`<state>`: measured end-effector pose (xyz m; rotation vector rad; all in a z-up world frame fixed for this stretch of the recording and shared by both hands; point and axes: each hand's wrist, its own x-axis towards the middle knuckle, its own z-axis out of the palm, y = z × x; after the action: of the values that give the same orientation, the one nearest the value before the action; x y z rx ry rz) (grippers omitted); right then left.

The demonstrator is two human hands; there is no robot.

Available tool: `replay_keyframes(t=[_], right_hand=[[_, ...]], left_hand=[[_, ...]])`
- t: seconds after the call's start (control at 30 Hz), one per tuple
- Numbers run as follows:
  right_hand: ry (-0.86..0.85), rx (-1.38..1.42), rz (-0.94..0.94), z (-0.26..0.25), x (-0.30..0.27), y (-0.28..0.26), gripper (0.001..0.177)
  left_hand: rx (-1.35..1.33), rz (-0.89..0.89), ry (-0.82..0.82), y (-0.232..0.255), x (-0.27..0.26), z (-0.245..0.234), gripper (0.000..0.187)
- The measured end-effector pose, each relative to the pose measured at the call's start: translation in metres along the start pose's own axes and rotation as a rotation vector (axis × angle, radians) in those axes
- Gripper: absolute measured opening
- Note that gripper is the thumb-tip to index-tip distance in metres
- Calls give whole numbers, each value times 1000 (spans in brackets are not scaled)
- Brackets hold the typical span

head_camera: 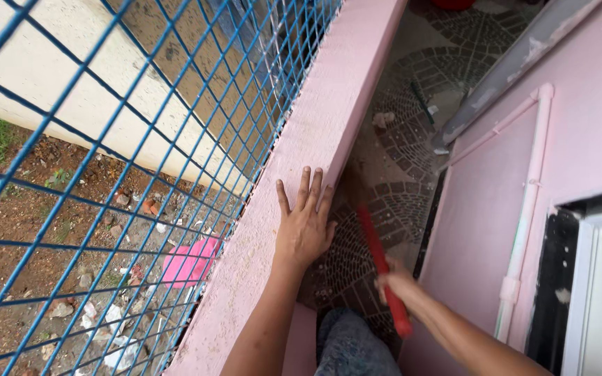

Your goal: The person sweeps the floor along a narrow balcony and inside a bathroom using a broom, moving a red bucket and a purple container to reach all areas.

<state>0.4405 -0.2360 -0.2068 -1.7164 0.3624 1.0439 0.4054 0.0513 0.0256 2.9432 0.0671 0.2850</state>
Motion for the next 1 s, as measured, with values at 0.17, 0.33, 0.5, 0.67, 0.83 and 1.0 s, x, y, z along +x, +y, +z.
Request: replay_keyframes(t=[0.17, 0.33, 0.5, 0.67, 0.83, 1.0], right_hand=[[-273, 171, 526, -51, -43, 60, 69], [-331, 42, 440, -93, 16, 37, 40], [-44, -380, 113, -105, 73, -24, 28], [226, -543, -97, -63, 44, 9, 42], [-158, -91, 167, -85, -33, 67, 57], [-251, 150, 554, -136, -35, 65, 39]], left_hand=[[-17, -11, 32, 0, 0, 2, 73], [16, -10, 41, 0, 3, 2, 71], [26, -15, 49, 0, 0, 5, 72], [46, -24, 37, 1, -1, 6, 71], [26, 0, 43, 0, -2, 6, 71], [19, 24, 54, -2, -2, 9, 71]])
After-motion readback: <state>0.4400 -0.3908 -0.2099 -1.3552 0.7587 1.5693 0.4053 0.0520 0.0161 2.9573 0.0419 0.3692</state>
